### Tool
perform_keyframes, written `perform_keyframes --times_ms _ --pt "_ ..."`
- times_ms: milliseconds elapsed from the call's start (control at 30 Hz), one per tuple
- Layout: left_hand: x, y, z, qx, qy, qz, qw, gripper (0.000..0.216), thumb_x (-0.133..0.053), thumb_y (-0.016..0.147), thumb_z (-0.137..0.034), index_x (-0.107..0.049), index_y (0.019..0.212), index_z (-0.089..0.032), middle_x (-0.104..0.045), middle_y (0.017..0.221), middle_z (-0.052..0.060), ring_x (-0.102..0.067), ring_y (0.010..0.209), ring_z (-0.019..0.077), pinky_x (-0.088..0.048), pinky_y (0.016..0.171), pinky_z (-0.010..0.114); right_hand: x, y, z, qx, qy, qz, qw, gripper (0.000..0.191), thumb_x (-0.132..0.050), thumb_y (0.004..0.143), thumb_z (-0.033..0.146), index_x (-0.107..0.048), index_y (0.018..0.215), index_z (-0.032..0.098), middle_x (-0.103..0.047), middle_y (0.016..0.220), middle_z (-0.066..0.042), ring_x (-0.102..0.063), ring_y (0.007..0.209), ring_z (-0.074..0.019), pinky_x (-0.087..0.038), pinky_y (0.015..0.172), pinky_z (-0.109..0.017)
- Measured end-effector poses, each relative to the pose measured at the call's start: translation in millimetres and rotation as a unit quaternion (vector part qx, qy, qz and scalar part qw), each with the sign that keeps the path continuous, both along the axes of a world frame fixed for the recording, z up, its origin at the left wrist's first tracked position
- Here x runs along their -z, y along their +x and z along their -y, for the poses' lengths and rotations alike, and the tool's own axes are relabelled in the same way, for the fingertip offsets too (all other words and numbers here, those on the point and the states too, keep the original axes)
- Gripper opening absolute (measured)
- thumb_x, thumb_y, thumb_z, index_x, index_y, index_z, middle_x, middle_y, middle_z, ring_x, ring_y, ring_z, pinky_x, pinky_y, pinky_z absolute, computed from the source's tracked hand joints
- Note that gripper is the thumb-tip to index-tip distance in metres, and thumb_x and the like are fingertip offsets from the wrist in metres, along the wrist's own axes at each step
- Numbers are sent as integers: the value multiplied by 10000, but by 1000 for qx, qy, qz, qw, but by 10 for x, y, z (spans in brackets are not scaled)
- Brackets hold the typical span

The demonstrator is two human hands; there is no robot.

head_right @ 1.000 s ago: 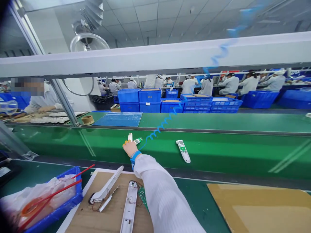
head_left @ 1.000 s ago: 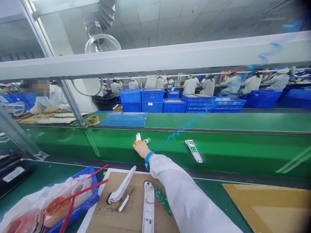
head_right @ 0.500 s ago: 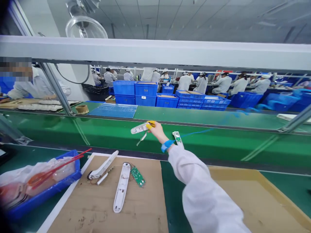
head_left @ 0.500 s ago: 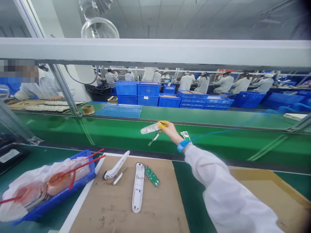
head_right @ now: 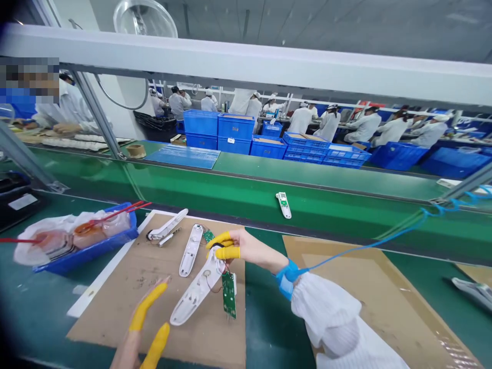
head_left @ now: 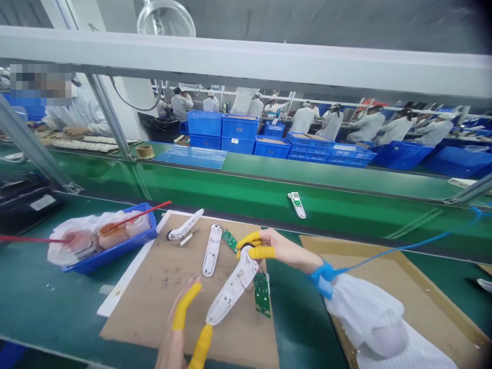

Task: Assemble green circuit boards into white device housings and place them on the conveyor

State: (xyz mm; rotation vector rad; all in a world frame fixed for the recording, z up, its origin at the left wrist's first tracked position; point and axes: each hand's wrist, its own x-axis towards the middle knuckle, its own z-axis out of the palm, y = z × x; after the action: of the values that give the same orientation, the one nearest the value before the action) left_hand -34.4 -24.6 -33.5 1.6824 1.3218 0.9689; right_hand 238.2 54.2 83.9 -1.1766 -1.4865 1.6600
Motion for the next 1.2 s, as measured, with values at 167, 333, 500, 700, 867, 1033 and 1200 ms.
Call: perform_keyframes --times_ms 167,333,500,700,867,1033,1200 --pt "-494 347 -153 134 -251 185 941 516 -588 753 -543 -561 1150 -214 -627 1190 143 -575 1110 311 -456 960 445 31 -226 82 -60 -22 -9 998 471 -795 614 475 -711 926 132 -660 772 -31 -588 624 -89 -500 585 -200" --pt "-656 399 -111 146 -271 49 950 505 -437 837 -556 -526 1203 -220 -587 1153 123 -538 1101 282 -394 1001 443 153 -276 129 -43 -34 -13 998 518 -778 617 519 -689 954 136 -651 801 -34 -587 607 -82 -505 558 -192" --pt "-673 380 -63 189 -316 25 929 463 -442 843 -516 -514 1176 -202 -563 1060 108 -602 942 248 -510 825 381 193 -305 186 -56 -57 -20 997 544 -768 604 554 -687 927 124 -642 766 -29 -590 571 -79 -508 523 -181" --pt "-683 461 -17 178 -328 115 921 421 -434 827 -586 -511 914 -182 -533 799 18 -580 635 135 -508 639 293 192 -400 211 -32 -60 -35 997 583 -758 618 568 -657 1006 145 -649 815 -35 -557 516 -64 -478 461 -179" --pt "-694 445 -10 139 -294 219 920 479 -448 792 -658 -486 822 -182 -526 670 -23 -506 495 77 -443 504 219 263 -416 340 76 2 -24 997 609 -667 672 656 -639 1023 159 -620 926 -46 -554 695 -78 -451 524 -149" --pt "-670 410 -55 100 -267 236 929 474 -458 798 -646 -485 779 -173 -545 634 -21 -520 483 77 -436 488 210 343 -437 695 47 -33 -23 998 527 -659 727 612 -630 934 127 -607 763 -29 -525 571 -65 -424 481 -165" --pt "-618 446 -34 78 -292 285 910 451 -496 786 -635 -469 778 -184 -555 633 -35 -507 481 65 -429 487 195 476 -468 848 30 -69 -37 996 578 -614 718 682 -609 860 121 -594 668 -23 -472 448 -47 -375 400 -160"
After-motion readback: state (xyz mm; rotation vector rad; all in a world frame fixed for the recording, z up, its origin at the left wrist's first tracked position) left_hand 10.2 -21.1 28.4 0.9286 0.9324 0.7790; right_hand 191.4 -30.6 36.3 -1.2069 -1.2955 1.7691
